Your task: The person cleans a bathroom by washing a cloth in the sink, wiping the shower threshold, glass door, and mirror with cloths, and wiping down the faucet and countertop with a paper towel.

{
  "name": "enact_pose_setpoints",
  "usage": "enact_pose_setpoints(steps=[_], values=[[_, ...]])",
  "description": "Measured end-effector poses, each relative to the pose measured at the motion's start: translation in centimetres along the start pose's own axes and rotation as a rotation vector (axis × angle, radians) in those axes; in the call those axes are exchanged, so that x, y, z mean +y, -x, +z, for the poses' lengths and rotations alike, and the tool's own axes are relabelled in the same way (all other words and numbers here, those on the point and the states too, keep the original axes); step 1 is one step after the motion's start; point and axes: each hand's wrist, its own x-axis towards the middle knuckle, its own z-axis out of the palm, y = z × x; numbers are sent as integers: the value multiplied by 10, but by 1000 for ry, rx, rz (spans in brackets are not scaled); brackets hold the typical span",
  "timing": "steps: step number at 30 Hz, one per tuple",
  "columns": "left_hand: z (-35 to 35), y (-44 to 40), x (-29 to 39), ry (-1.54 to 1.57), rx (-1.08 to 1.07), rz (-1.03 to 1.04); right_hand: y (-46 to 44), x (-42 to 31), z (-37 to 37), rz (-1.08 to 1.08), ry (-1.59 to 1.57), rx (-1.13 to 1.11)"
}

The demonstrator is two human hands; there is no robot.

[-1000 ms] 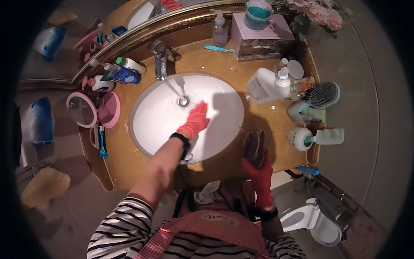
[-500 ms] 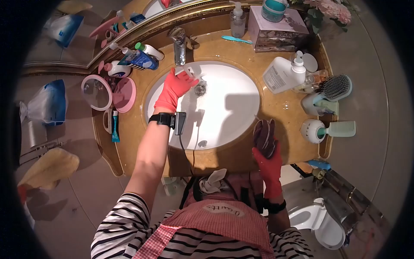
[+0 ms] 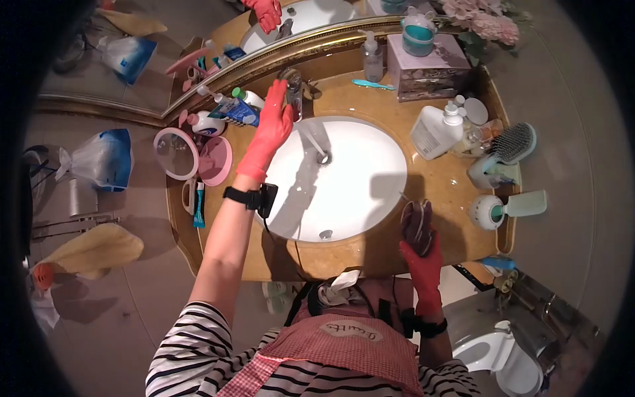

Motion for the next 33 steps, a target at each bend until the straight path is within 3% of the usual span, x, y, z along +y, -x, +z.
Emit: enact_pose_setpoints(steps=[2,4,6,7,10,12,14,15,16,18,19,21,22,24,25,26,27,28,29,30,31,32,33], values=[[8,-15,14,-147,-14,260,1,7,-2,-45,-21,11],[24,-13,17,-92,8,327,7,17,-7,-90,-44,60],[22,-4,22,-499,-146,301,13,15,-2,-130,-76,24],[22,1,23,-429,-132,294,19,5,-4,12,-57,-39],[13,20,33,-344,-122,286,29,5,10,12,-66,-46],[19,66,33,-76,-16,276,29,15,27,-29,12,1],[26,127,25,210,-284,37,34,8,43,-13,-328,-215],[30,153,17,-218,-701,18,42,-10,53,155,-426,-246],[29,171,14,-663,-1098,0,48,-21,63,73,-272,-245],[9,192,26,129,-809,-321,47,-25,88,10,131,-120],[-2,198,37,132,-819,-308,44,-17,101,13,126,-104],[-50,205,98,1211,-771,-703,46,7,119,-278,90,-140],[-58,209,110,1213,-855,-636,62,-11,123,-308,236,-198],[-40,226,109,1113,-681,-472,79,-7,136,-322,-48,-391],[-41,232,103,1148,-664,-562,89,-4,135,-298,-62,-293],[-43,230,92,1174,-673,-651,95,-1,130,-326,-23,-341],[-65,218,117,1234,-689,-549,102,3,123,-346,16,-379],[-54,209,86,1262,-815,-458,109,9,113,-362,57,-423],[-71,207,98,1148,-732,-430,116,15,105,-303,18,-349],[-45,200,54,1192,-879,-397,127,24,97,-251,-23,-293],[-29,202,27,1261,-806,-567,139,34,87,-228,-47,-208],[5,190,-38,979,-1059,-184,148,39,79,-180,-50,-211],[15,190,-62,1887,-989,-706,154,40,72,-140,-52,-217]])
